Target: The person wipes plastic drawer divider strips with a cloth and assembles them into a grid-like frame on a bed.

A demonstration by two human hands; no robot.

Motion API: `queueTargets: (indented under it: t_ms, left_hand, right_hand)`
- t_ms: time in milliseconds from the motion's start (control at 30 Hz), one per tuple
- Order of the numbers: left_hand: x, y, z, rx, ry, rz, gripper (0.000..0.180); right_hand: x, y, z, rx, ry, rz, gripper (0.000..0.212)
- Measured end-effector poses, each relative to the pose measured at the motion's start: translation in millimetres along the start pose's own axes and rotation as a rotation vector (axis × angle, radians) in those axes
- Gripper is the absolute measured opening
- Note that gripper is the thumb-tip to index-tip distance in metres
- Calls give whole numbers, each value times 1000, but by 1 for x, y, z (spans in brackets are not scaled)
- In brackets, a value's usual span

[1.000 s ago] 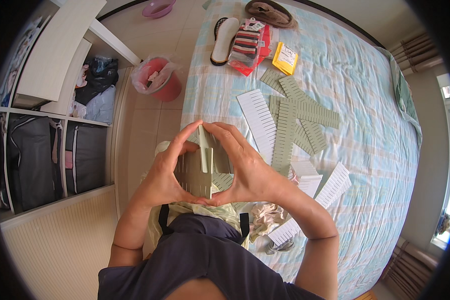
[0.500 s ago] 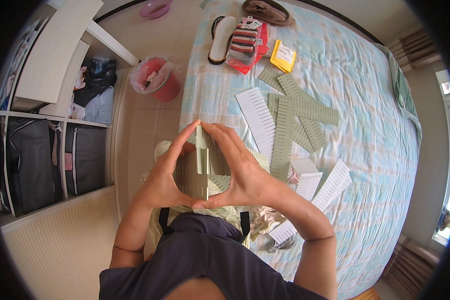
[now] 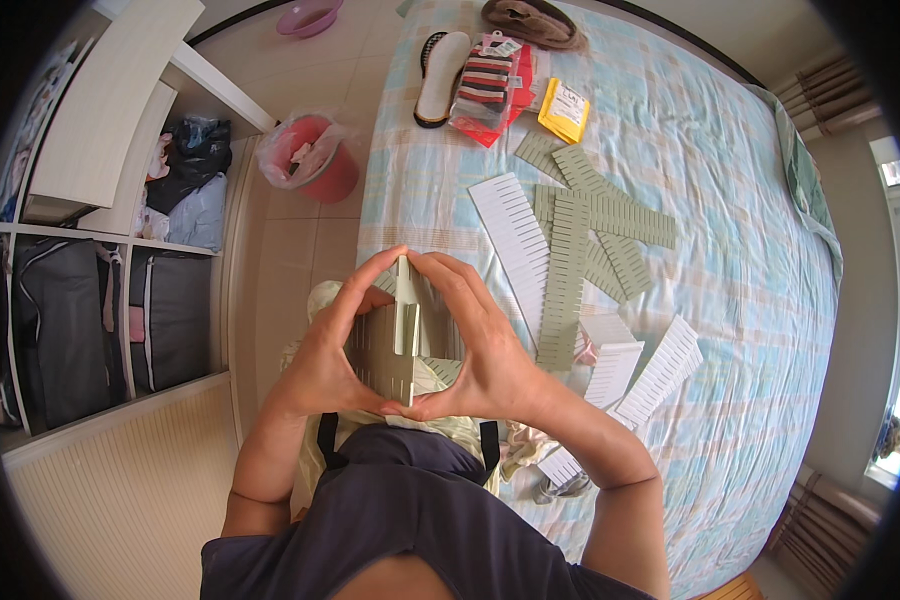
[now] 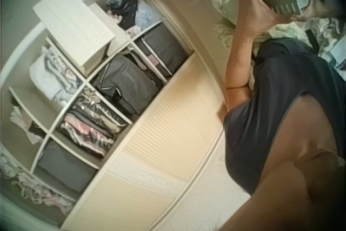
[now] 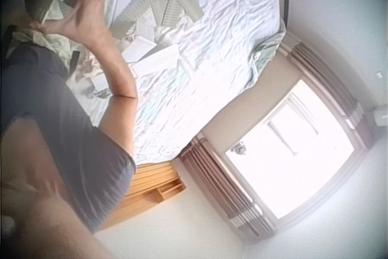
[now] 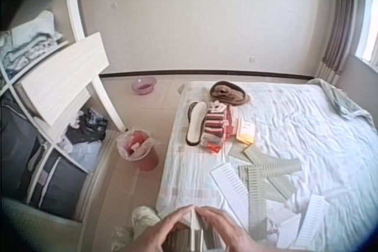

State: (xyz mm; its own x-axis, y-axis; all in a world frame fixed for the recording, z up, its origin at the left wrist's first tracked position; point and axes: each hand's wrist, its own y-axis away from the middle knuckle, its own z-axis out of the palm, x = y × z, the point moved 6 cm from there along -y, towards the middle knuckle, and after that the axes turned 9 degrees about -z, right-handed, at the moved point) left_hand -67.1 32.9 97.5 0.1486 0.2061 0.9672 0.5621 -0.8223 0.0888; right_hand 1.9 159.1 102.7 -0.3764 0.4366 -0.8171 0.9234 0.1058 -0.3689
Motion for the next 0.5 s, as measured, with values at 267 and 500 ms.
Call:
queueTargets:
  t_ms: [267,500]
  left_hand:
    - [1,4,0,-49,-46,-50,119]
    - [-3,8,2,-43,-26,-38,118]
  right_hand:
    - [1,2,5,7,-81,31,117]
    - [3,5,6,15,-100,19,116]
